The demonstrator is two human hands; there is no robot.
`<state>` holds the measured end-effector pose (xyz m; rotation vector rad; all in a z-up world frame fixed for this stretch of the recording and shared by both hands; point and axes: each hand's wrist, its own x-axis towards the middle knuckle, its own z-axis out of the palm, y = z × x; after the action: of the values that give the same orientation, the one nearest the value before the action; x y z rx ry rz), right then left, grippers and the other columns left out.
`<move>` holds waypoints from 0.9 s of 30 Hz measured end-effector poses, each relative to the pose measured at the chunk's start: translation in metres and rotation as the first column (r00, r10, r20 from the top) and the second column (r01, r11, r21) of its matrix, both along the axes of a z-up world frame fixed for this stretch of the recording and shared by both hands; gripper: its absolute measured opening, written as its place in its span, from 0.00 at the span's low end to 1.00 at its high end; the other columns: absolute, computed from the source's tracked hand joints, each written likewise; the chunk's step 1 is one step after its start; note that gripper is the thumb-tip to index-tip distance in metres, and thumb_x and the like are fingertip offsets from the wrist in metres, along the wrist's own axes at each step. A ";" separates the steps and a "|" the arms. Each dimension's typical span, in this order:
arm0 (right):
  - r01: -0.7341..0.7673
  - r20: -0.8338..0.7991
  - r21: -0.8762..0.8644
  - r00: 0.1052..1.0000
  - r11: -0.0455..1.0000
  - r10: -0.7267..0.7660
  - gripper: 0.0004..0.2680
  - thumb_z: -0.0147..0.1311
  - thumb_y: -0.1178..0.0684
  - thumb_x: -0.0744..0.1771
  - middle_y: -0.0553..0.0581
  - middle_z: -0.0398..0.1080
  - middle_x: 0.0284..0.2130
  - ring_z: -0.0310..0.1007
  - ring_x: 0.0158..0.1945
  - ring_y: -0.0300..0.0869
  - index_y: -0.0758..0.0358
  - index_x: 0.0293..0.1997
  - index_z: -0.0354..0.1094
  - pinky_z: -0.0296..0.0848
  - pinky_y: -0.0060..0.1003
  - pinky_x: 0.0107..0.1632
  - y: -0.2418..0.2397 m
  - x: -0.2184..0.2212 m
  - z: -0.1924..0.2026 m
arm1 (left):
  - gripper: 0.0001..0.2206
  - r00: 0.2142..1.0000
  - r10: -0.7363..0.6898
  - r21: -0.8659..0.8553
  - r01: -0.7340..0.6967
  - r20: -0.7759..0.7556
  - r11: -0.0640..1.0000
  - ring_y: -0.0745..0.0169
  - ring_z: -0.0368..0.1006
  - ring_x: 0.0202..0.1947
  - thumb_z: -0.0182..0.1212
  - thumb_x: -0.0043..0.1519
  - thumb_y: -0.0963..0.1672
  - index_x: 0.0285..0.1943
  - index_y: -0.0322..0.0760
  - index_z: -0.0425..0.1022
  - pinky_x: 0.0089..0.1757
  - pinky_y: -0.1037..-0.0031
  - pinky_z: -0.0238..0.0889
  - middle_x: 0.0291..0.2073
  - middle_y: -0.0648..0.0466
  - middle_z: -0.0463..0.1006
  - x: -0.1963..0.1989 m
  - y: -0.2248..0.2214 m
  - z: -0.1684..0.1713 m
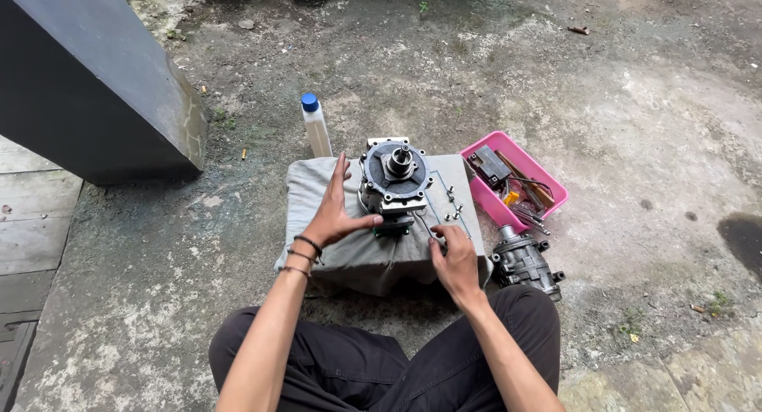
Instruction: Using a wrench to tighten or loosen bolts on a mechanical engine component
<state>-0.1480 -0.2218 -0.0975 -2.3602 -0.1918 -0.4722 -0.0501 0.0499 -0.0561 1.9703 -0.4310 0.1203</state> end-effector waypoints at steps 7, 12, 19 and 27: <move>0.034 0.162 0.086 0.986 0.996 -0.048 0.05 0.56 0.54 0.67 0.51 0.73 0.36 0.76 0.42 0.48 0.54 0.46 0.72 0.71 0.41 0.48 0.011 -0.010 -0.023 | 0.60 0.981 -0.159 0.114 0.146 0.112 0.983 0.30 0.57 0.70 0.78 0.41 0.63 0.81 0.47 0.45 0.64 0.40 0.46 0.69 0.35 0.63 0.065 -0.008 0.059; 0.083 0.216 0.289 0.965 0.954 -0.150 0.20 0.64 0.54 0.63 0.62 0.68 0.51 0.71 0.51 0.54 0.61 0.60 0.62 0.66 0.50 0.58 0.034 -0.002 -0.011 | 0.56 0.972 -0.235 0.430 0.212 0.000 0.878 0.34 0.63 0.68 0.70 0.40 0.69 0.78 0.52 0.55 0.63 0.41 0.51 0.68 0.41 0.68 0.094 -0.032 0.085; 0.201 -0.281 0.457 0.957 0.867 -0.074 0.44 0.72 0.42 0.59 0.81 0.53 0.65 0.53 0.69 0.73 0.72 0.74 0.38 0.52 0.65 0.70 0.098 0.015 0.070 | 0.53 0.956 -0.265 0.672 0.281 -0.129 0.685 0.41 0.72 0.58 0.70 0.35 0.69 0.71 0.52 0.63 0.60 0.53 0.64 0.57 0.48 0.75 0.098 -0.055 0.092; 0.401 -0.318 0.601 0.914 0.692 -0.253 0.49 0.79 0.39 0.50 0.77 0.63 0.61 0.60 0.67 0.68 0.59 0.71 0.40 0.59 0.61 0.68 0.127 0.034 0.049 | 0.51 0.979 -0.172 0.796 0.188 -0.107 0.575 0.45 0.77 0.53 0.50 0.40 0.74 0.66 0.48 0.66 0.54 0.56 0.68 0.50 0.48 0.79 0.099 -0.061 0.088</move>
<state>-0.1144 -0.0944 -0.0486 -1.7093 0.4530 -0.3677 0.0490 -0.0111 0.0320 2.8086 -0.7716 -0.2874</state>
